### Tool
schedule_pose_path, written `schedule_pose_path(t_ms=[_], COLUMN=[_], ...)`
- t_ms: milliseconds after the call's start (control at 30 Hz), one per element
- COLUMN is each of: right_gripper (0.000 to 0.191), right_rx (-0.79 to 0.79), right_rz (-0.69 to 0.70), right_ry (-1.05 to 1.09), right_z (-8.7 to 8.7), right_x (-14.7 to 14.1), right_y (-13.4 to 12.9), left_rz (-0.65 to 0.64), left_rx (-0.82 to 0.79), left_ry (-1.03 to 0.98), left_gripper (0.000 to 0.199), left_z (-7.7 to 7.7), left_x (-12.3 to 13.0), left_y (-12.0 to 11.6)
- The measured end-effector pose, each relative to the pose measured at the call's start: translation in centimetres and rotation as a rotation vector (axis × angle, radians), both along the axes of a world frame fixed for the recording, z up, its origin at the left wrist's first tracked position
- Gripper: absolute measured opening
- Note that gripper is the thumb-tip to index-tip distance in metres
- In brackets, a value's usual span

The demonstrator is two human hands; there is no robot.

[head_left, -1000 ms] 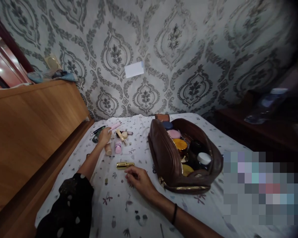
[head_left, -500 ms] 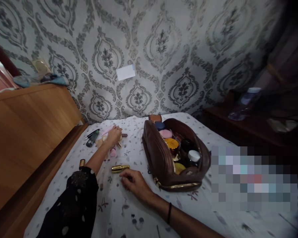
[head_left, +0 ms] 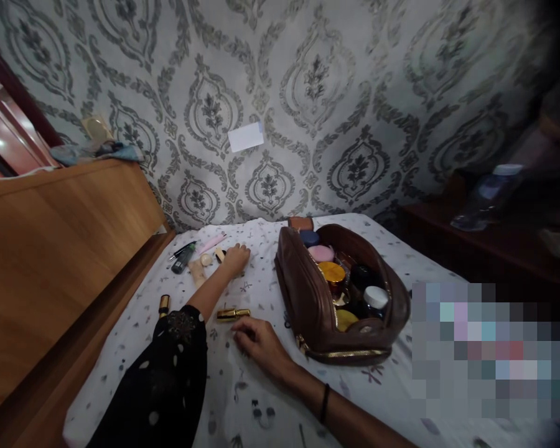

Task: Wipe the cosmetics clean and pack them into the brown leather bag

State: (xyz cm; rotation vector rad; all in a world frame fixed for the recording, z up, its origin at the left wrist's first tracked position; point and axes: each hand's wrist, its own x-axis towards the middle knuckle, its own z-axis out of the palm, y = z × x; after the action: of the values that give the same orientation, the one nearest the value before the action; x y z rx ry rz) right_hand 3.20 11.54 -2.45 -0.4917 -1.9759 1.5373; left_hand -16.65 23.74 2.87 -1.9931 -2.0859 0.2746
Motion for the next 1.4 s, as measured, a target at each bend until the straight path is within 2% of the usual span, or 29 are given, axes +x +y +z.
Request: schedule_pose_path(t_ms=[133, 233, 400, 633, 733, 833, 1067, 1400], right_gripper=[0.017, 0.017, 0.017, 0.017, 0.018, 0.019, 0.025, 0.026], right_rx=[-0.016, -0.034, -0.089, -0.085, -0.071, -0.048, -0.039, -0.047], right_rz=[0.019, 0.026, 0.039, 0.045, 0.038, 0.013, -0.034, -0.052], right_ry=[-0.006, -0.007, -0.024, -0.026, -0.023, -0.029, -0.052, -0.065], right_z=[0.2, 0.0, 0.1, 0.7, 0.8, 0.7, 0.1, 0.4], right_x=[0.1, 0.1, 0.1, 0.3, 0.3, 0.3, 0.0, 0.1], right_y=[0.0, 0.0, -0.1, -0.1, -0.2, -0.3, -0.3, -0.4], left_rz=[-0.004, 0.017, 0.118, 0.44, 0.573, 0.667, 0.777, 0.802], left_rx=[0.07, 0.154, 0.3, 0.443, 0.424, 0.336, 0.241, 0.25], left_ry=[-0.072, -0.14, -0.225, -0.205, -0.174, -0.178, -0.183, -0.184], left_gripper=[0.027, 0.038, 0.037, 0.037, 0.037, 0.036, 0.051, 0.048], left_z=[0.1, 0.5, 1.6, 3.0, 2.7, 2.0, 1.4, 1.6], left_x=[-0.4, -1.2, -4.4, -10.1, -11.3, -11.7, -12.2, -11.8], left_y=[-1.3, -2.8, -5.5, -9.0, -10.6, -11.7, -12.0, -11.5])
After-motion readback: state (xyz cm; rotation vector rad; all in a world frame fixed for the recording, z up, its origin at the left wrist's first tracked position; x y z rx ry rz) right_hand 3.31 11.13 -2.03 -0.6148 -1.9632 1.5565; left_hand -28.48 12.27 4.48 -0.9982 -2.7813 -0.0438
